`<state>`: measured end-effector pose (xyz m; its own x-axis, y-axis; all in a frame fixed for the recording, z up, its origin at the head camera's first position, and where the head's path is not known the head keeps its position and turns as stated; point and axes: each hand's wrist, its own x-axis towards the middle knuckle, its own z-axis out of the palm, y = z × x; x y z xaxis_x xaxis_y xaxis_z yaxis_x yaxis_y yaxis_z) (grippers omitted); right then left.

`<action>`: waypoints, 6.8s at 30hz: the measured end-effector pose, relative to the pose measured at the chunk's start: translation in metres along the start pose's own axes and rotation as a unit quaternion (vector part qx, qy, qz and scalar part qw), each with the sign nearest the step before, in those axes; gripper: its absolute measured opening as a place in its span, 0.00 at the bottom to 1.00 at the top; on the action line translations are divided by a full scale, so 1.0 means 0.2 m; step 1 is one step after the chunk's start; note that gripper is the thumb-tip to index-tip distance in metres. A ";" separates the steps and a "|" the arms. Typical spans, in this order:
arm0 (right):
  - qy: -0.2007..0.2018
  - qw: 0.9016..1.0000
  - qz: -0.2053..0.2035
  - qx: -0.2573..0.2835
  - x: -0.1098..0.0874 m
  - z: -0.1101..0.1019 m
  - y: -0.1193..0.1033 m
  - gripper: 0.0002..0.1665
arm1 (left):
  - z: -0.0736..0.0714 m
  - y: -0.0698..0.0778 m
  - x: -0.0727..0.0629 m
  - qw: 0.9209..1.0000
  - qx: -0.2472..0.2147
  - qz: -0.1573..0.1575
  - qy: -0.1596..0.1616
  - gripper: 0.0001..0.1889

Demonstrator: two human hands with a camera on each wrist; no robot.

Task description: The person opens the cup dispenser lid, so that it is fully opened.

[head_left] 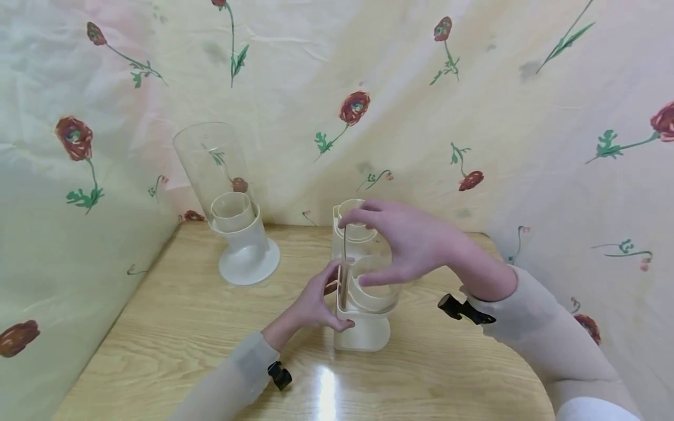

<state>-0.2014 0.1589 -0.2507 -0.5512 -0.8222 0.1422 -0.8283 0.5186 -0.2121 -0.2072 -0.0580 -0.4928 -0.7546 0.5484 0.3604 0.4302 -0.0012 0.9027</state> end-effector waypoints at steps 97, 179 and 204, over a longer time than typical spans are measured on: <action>-0.006 0.941 0.336 -0.040 -0.30 -0.43 0.40 0.48 | -0.21 -0.01 -0.19 0.988 0.010 -0.080 0.132 0.16; -0.022 0.866 0.499 0.000 -0.61 0.13 1.03 0.69 | -0.51 -0.24 0.10 0.935 0.124 -0.122 0.311 0.24; -0.020 0.852 0.524 0.005 -0.58 0.44 1.12 0.73 | -0.56 -0.29 0.22 0.920 0.066 -0.161 0.351 0.27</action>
<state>-0.3140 0.3491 -0.3988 -0.9832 0.0830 -0.1626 0.1167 0.9706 -0.2103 -0.3205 -0.1270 -0.5041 -0.9674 -0.1731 0.1849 0.1506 0.1937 0.9694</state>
